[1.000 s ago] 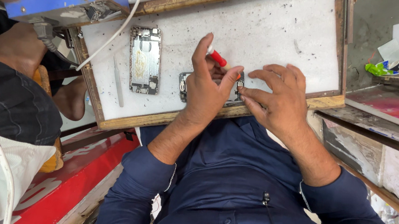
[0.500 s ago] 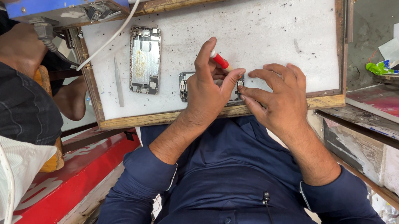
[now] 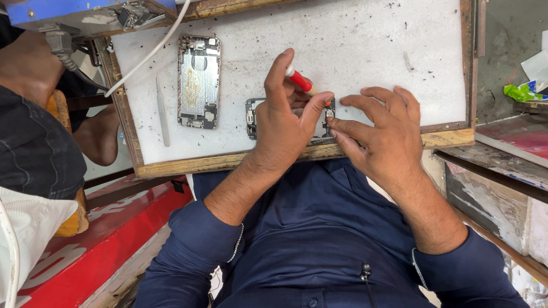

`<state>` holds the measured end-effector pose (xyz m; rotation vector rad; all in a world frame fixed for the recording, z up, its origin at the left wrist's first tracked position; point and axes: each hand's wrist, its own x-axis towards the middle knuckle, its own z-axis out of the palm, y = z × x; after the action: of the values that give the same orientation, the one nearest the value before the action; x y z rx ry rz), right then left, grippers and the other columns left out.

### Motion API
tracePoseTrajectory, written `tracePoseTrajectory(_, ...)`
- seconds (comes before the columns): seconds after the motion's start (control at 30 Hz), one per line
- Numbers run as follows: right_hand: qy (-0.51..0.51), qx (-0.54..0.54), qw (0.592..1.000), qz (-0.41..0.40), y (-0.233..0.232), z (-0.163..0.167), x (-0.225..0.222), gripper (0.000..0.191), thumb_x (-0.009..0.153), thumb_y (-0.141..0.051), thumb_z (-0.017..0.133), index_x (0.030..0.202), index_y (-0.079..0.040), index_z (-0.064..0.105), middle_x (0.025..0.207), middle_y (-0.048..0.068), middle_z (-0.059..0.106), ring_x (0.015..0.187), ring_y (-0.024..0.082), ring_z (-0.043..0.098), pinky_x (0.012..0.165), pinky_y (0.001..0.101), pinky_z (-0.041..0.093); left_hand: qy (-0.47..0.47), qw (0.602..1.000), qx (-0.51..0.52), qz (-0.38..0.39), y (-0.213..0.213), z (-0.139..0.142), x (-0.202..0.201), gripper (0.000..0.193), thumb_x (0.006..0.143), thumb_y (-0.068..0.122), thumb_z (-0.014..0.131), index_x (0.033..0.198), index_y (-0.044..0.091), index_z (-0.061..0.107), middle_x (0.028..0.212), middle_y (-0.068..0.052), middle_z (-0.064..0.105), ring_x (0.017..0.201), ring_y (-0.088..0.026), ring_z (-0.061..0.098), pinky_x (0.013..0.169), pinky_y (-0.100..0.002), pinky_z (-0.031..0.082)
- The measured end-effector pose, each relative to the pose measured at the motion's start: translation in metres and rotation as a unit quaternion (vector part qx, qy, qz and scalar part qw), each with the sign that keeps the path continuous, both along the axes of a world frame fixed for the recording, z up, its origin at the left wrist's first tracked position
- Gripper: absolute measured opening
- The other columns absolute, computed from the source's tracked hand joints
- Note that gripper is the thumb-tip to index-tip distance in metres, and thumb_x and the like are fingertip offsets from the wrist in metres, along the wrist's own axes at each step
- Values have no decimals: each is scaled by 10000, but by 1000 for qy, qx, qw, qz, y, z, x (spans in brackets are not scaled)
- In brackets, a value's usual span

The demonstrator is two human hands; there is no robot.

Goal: The person uses a red-handled screwdriver to remove screws from a disassembled smartphone frame. They manipulate the frame and internal components on a white work surface, occasionally lifting and repositioning the device while continuing to unscrew fasteners.

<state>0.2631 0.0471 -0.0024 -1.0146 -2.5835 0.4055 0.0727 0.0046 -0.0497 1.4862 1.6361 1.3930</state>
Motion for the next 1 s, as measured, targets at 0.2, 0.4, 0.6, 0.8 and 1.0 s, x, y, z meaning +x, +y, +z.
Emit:
tracePoseTrajectory(0.2,4,-19,1000,-5,-1,3,0,192,877,-302,854,1061,-251,836,1296,-24,709,1289,239,558,1181,513,309,-140,990,-23,21,-4,10,-5,825,1051,64,720,1592,149,103,1090,-123,710,1004,-186,780,863,-299,689)
tracePoseTrajectory(0.4,4,-37,999,1,-1,7,1,199,876,-276,835,1074,-255,826,1319,-12,712,1314,253,555,1193,523,279,-239,971,1,24,-13,22,-7,807,1069,0,681,1598,147,90,1112,-155,691,1042,-187,738,939,-319,652)
tracePoseTrajectory(0.6,65,-74,994,-37,0,6,3,199,921,-239,828,1115,-202,799,1266,-21,731,1317,205,581,1224,495,304,-328,944,12,-26,-20,25,-3,773,1100,-12,628,1609,167,74,1155,-193,674,1078,-214,726,1017,-350,622)
tracePoseTrajectory(0.8,95,-106,989,-48,4,5,5,221,905,-274,850,1096,-185,785,1210,-26,750,1294,203,607,1214,488,315,-305,950,17,-68,-25,21,6,749,1107,-17,580,1603,185,56,1271,-211,658,1185,-261,732,1065,-394,637)
tracePoseTrajectory(1.0,112,-145,982,-42,6,9,8,233,842,-276,869,1037,-176,790,1179,-26,754,1300,201,608,1215,495,299,-310,946,23,-91,-24,16,14,734,1115,-33,560,1605,203,67,1313,-218,636,1181,-262,720,1073,-409,636)
